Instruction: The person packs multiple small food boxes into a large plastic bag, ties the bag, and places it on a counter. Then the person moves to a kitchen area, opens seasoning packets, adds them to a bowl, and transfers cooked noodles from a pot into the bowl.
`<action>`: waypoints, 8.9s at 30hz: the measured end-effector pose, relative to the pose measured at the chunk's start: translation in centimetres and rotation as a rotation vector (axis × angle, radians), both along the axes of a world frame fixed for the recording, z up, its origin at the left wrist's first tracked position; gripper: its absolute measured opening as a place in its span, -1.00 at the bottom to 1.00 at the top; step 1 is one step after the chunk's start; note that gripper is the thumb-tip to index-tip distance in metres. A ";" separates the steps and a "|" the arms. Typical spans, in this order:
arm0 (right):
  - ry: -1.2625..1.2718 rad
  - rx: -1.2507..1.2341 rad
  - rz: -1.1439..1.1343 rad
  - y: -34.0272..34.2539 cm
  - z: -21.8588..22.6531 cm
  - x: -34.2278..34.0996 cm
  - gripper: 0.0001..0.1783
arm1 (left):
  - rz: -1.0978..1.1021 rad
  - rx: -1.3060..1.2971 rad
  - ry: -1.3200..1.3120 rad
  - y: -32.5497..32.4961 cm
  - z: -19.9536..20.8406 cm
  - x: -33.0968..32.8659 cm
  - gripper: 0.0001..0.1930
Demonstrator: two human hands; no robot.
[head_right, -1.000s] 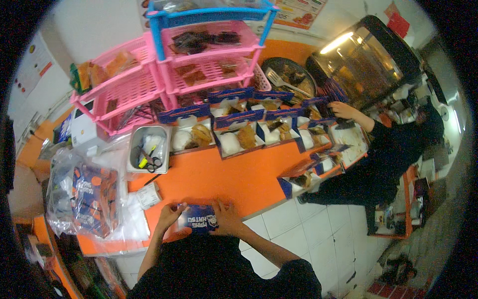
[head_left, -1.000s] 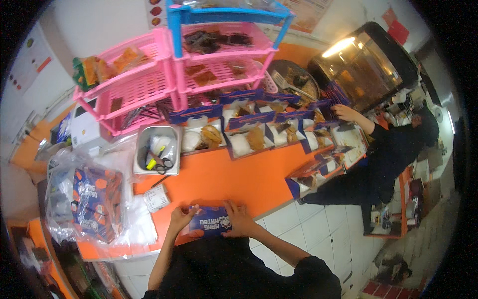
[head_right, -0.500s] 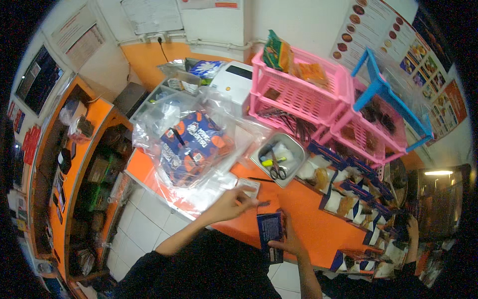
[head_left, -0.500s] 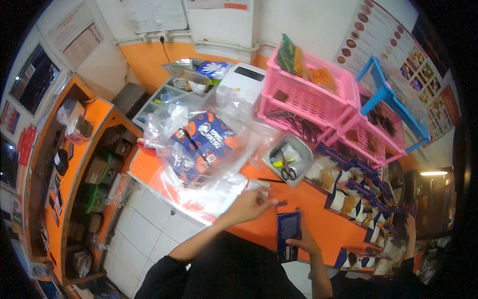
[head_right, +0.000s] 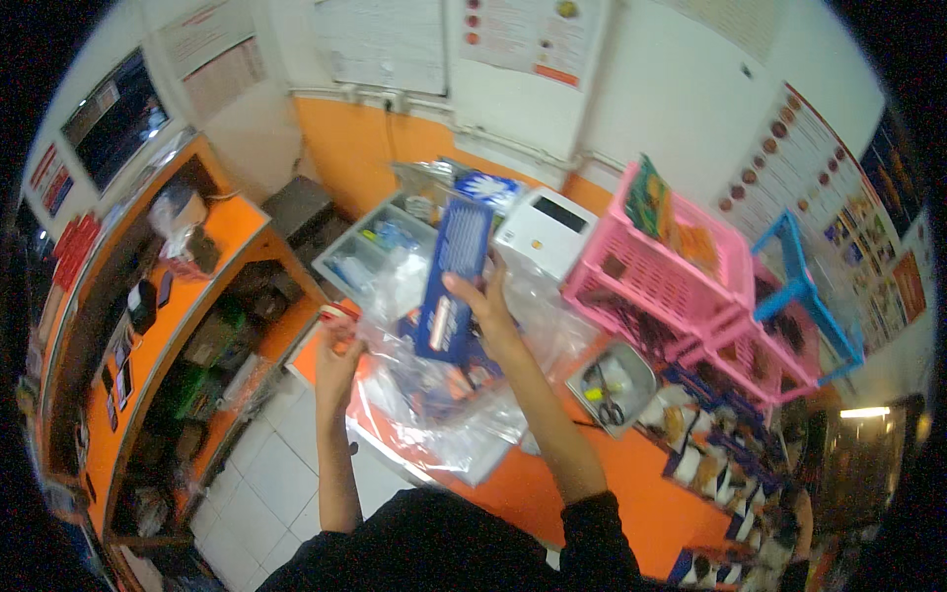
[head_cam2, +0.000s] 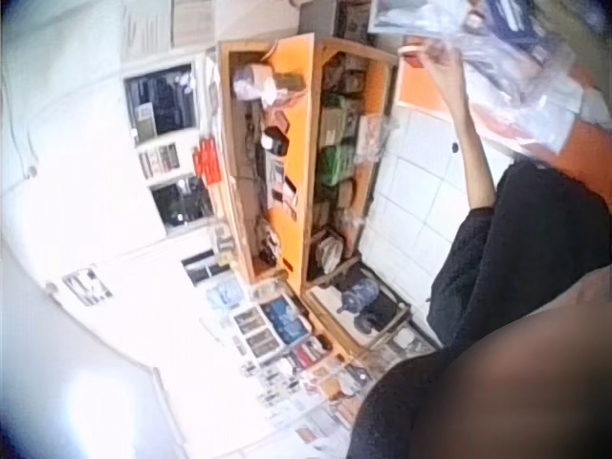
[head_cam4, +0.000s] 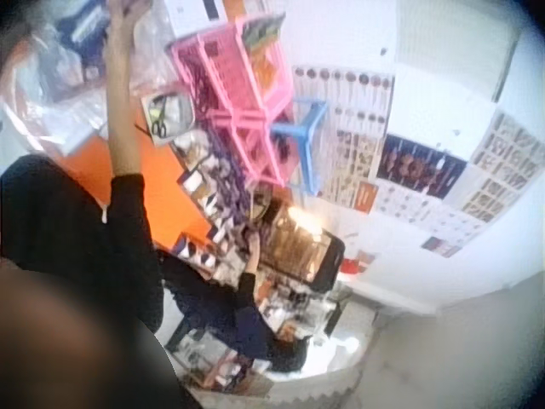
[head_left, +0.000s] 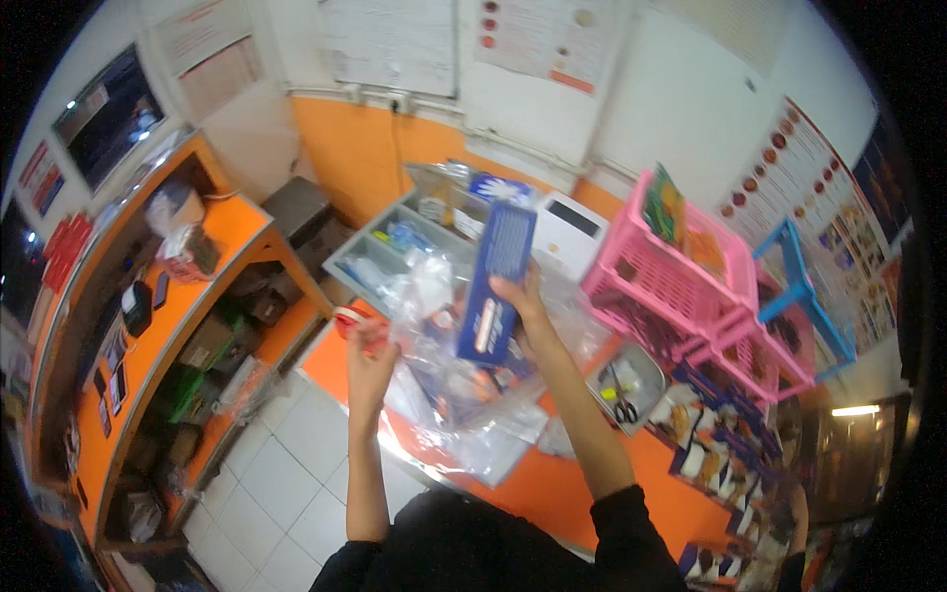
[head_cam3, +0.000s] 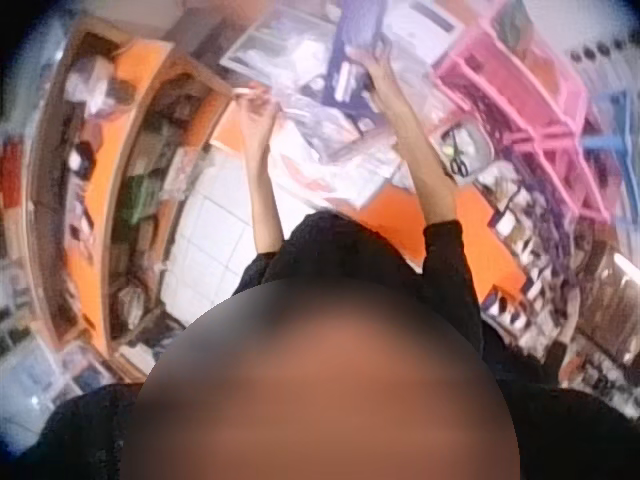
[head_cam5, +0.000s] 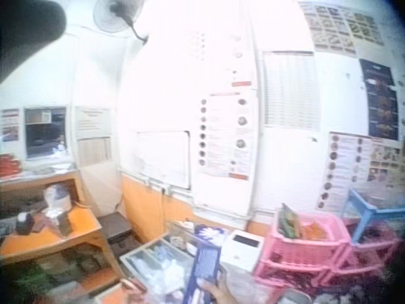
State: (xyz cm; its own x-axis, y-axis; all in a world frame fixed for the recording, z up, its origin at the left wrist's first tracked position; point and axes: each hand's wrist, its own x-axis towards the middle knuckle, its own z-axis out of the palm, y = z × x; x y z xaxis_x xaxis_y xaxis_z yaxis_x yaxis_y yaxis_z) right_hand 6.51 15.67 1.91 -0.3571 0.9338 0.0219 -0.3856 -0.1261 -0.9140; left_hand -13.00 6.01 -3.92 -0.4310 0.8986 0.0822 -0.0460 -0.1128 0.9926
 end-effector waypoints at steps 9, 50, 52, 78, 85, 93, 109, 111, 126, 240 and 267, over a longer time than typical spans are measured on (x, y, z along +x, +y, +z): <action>-1.382 0.733 -0.093 -6.7 0.5 -3.3 0.18 | -0.481 0.137 -0.885 -3.4 1.0 -2.2 -0.71; -1.525 1.034 -0.683 -0.8 0.3 6.5 -0.66 | -0.384 0.426 -0.425 2.1 7.9 0.4 -0.58; -1.340 0.677 -0.574 -0.4 -1.0 10.5 -0.73 | -0.416 0.488 -0.454 2.6 8.8 1.5 -0.60; -0.586 0.265 -0.945 -26.2 9.2 29.0 -0.82 | -0.908 0.362 -0.128 -4.0 15.5 18.2 -0.71; -1.572 0.258 -0.942 -30.8 6.7 32.6 -0.69 | -1.080 0.022 -0.130 -6.2 11.0 24.8 -0.70; -1.688 0.125 -0.086 -23.4 -5.6 28.9 -0.64 | -0.984 0.002 0.229 -8.1 11.7 26.8 -0.74; -1.070 -0.104 0.132 -26.5 -9.6 22.8 -0.22 | -0.592 -0.629 -0.478 -13.8 -17.3 21.6 -0.42; -1.110 -0.101 0.210 -26.5 -10.1 23.0 -0.18 | -0.549 -0.679 -0.577 -14.7 -18.5 22.7 -0.42; -1.042 0.280 0.018 -31.9 1.8 35.4 -0.57 | -0.245 -0.183 0.458 -13.2 -6.2 21.3 -0.53; -0.130 -0.219 -0.350 -21.0 -6.8 35.8 -0.58 | -1.057 0.028 1.243 -24.9 -1.3 39.2 -0.59; -1.197 0.084 -0.108 -21.0 -11.9 35.0 -0.28 | -0.852 0.035 1.414 -21.0 5.9 32.1 -0.78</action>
